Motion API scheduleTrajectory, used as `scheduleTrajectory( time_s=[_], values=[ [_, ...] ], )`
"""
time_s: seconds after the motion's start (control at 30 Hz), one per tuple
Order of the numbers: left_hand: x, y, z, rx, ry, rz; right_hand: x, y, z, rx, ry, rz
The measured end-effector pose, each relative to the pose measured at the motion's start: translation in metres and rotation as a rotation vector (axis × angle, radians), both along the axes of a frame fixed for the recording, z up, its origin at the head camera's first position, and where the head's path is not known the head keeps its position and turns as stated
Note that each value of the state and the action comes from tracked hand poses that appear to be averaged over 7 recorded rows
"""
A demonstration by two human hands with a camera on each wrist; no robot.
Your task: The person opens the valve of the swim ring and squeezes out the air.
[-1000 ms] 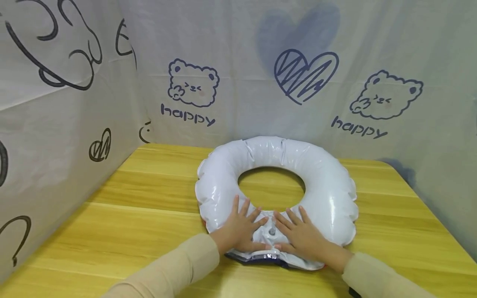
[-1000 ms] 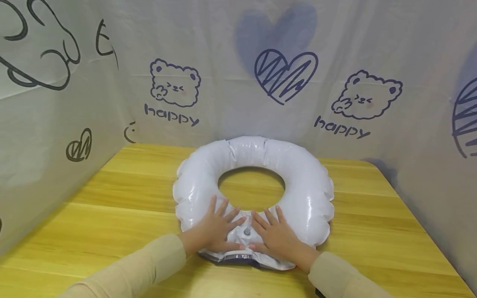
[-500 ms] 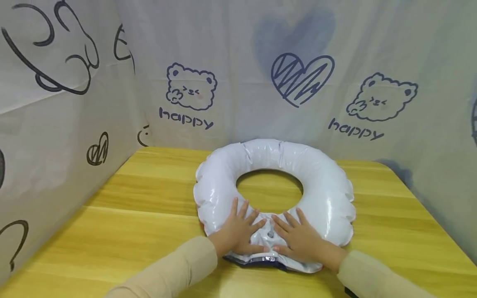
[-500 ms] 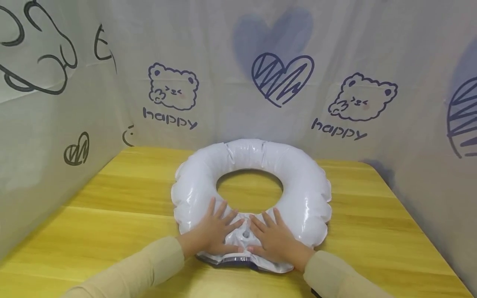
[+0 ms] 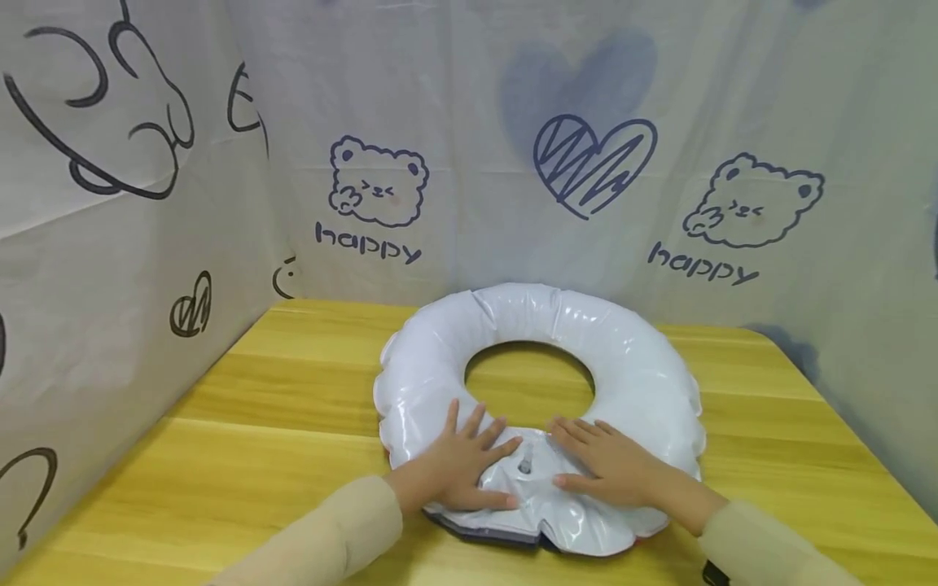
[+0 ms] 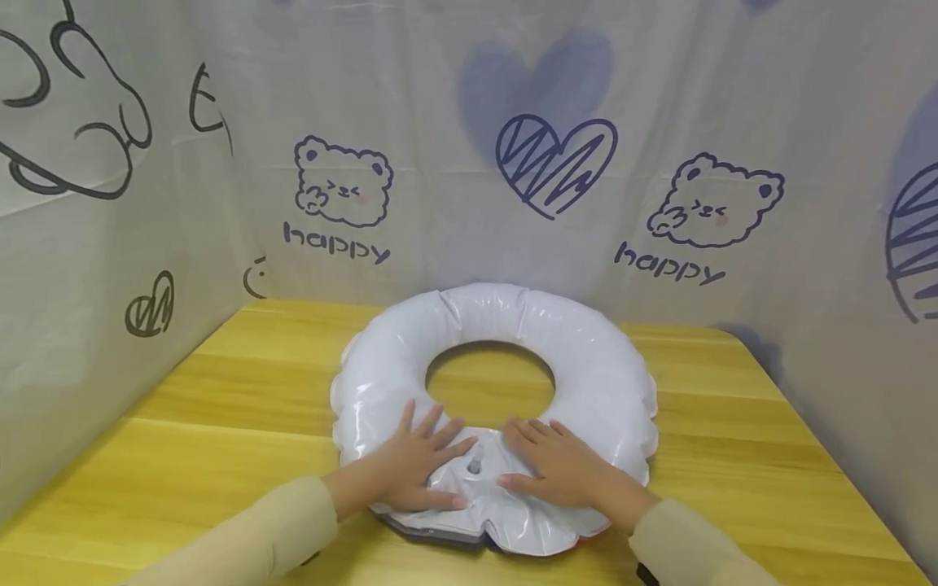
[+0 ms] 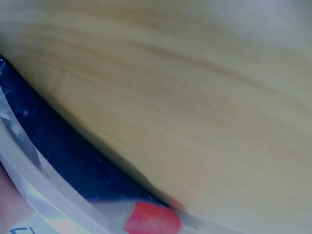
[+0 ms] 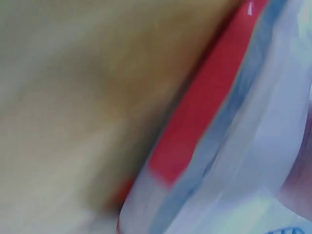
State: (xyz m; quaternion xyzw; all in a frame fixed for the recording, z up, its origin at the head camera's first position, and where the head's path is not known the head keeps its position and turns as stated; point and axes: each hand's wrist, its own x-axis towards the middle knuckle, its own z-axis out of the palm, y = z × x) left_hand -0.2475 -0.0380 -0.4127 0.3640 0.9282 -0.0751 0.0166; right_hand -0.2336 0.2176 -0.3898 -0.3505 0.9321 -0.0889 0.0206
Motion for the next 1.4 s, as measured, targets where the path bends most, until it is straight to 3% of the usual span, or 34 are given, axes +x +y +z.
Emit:
scheduleTrajectory(
  time_s=[0.27,0.47,0.73,1.07,1.4],
  values=[
    [-0.009,-0.033,0.001,0.076,0.005,-0.111,-0.020,0.030,0.017,-0.026,0.168,-0.079],
    [-0.013,-0.049,0.003,0.116,0.047,-0.165,-0.034,0.049,0.015,0.019,0.167,-0.134],
    [-0.025,-0.067,0.013,0.103,0.109,-0.111,-0.023,0.049,0.009,0.057,0.080,-0.138],
    [-0.037,-0.094,0.021,0.109,0.154,-0.018,-0.007,0.046,0.007,0.032,0.133,-0.088],
    [-0.047,-0.105,0.025,0.091,0.132,0.060,0.003,0.043,-0.001,-0.006,0.167,0.010]
  ],
)
